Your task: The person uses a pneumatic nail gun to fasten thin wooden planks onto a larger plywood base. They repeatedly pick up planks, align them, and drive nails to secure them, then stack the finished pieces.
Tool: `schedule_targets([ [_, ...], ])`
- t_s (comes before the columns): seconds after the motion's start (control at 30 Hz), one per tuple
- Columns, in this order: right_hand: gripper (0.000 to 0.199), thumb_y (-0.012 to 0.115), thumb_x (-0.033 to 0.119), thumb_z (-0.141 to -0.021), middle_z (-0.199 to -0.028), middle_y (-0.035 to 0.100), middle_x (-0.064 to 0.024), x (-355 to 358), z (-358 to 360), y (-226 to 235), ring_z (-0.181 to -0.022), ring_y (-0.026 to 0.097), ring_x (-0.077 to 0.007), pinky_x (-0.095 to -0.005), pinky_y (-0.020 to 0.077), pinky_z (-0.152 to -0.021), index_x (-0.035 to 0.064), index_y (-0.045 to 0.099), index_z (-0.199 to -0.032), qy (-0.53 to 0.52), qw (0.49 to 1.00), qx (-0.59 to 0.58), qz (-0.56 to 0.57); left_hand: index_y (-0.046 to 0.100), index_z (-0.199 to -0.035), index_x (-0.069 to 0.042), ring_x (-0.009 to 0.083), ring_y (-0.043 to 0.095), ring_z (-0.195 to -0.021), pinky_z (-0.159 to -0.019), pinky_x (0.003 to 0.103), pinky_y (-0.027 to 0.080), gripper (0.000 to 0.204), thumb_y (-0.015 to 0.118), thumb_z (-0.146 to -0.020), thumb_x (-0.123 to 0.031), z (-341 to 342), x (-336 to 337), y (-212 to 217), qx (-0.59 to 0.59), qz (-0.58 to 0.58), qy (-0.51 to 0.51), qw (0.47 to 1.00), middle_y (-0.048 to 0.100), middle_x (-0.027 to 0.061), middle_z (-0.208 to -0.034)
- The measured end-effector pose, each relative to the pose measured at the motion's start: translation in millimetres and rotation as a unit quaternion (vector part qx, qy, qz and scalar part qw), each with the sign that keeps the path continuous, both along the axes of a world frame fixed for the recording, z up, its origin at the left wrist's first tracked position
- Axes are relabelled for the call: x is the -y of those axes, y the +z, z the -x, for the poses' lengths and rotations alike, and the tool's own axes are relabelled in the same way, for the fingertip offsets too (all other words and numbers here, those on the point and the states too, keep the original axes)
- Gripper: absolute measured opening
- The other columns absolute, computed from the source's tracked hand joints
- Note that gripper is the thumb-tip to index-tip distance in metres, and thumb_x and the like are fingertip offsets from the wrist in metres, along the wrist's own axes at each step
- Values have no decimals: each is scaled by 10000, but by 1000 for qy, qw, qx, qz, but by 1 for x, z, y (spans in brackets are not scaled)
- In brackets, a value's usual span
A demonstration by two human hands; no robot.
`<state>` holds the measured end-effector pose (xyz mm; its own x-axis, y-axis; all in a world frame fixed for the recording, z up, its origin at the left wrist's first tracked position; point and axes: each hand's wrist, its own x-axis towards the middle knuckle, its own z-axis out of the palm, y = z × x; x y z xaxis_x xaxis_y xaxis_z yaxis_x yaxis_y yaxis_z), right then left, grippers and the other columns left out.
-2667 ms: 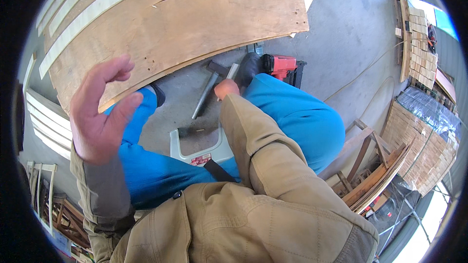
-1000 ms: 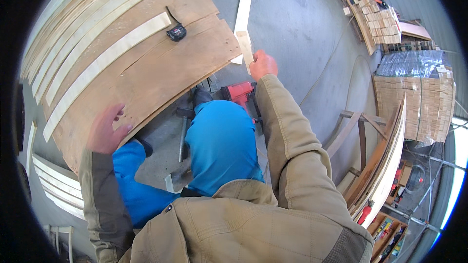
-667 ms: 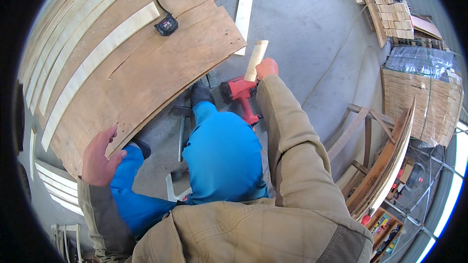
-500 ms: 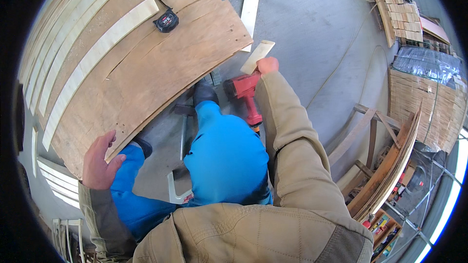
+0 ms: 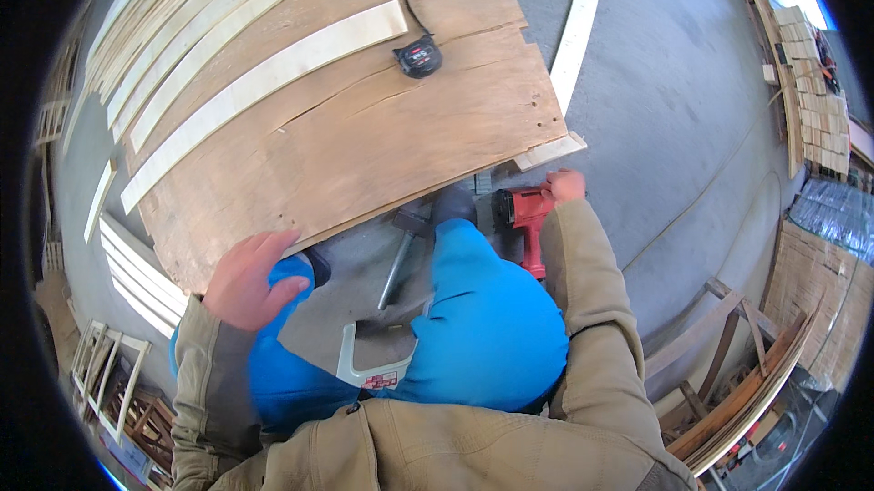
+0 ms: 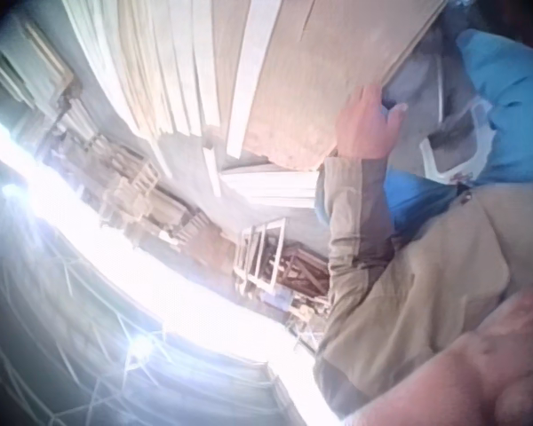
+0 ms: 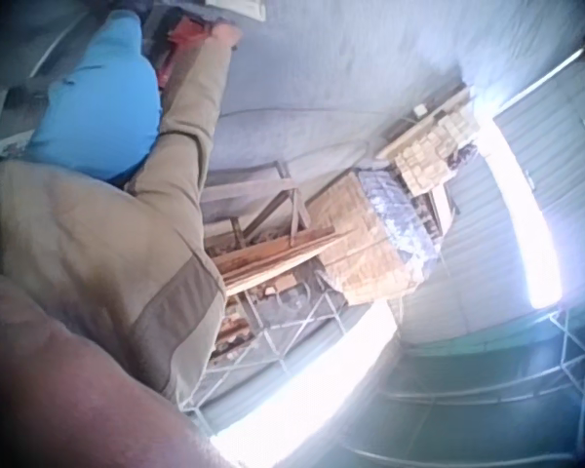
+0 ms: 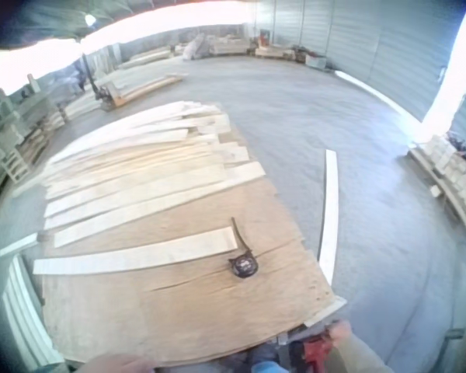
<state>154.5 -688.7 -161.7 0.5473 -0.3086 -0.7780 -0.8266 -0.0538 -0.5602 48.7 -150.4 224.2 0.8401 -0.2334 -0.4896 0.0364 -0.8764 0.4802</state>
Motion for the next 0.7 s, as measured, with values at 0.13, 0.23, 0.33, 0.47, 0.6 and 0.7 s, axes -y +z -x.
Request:
schedule_targets([
  [0.13,351,686,50,-916,-975,698,-155,-9,-12,52,-791,710,-247,-372,585,-614,-81,651,-1239,67,994,20,83,627,-1344,-31,433,655,-1097,-948,487,537,570,810,-845,-235,1,6,1,17,44,-14,999,697,215,-1182],
  [0.23,510,706,55,-896,-988,718,-177,-14,-30,98,-759,708,-221,-354,565,-583,-110,595,-1366,86,984,51,146,622,-1338,-28,428,655,-1093,-937,488,536,568,808,-850,-253,6,15,6,61,86,-32,994,697,213,-1179],
  [0.33,603,757,103,-878,-1005,723,-178,-17,-48,142,-810,713,-216,-348,567,-608,-103,561,-1410,87,978,108,159,618,-1344,-27,408,667,-1073,-935,482,539,572,798,-858,-269,11,24,12,49,78,-55,994,706,199,-1164],
  [0.47,708,837,182,-837,-1068,740,-173,-51,-84,187,-942,714,-218,-351,586,-758,-76,555,-1433,148,962,165,161,612,-1353,-30,384,675,-1069,-935,473,542,588,795,-860,-293,14,35,17,59,75,-107,990,712,174,-1160],
  [0.6,791,849,233,-835,-1253,718,-226,-122,-129,214,-1007,722,-268,-402,581,-840,-53,496,-1482,372,861,227,262,613,-1339,-31,370,679,-1060,-928,469,539,596,796,-857,-330,18,42,18,56,104,-132,984,714,156,-1141],
  [0.7,913,858,297,-811,-1445,590,-304,-186,-149,215,-1250,646,-372,-420,513,-1053,-23,425,-1548,467,806,247,269,617,-1327,-30,356,683,-1032,-909,458,534,593,787,-858,-350,23,43,21,56,102,-147,982,711,148,-1103],
])
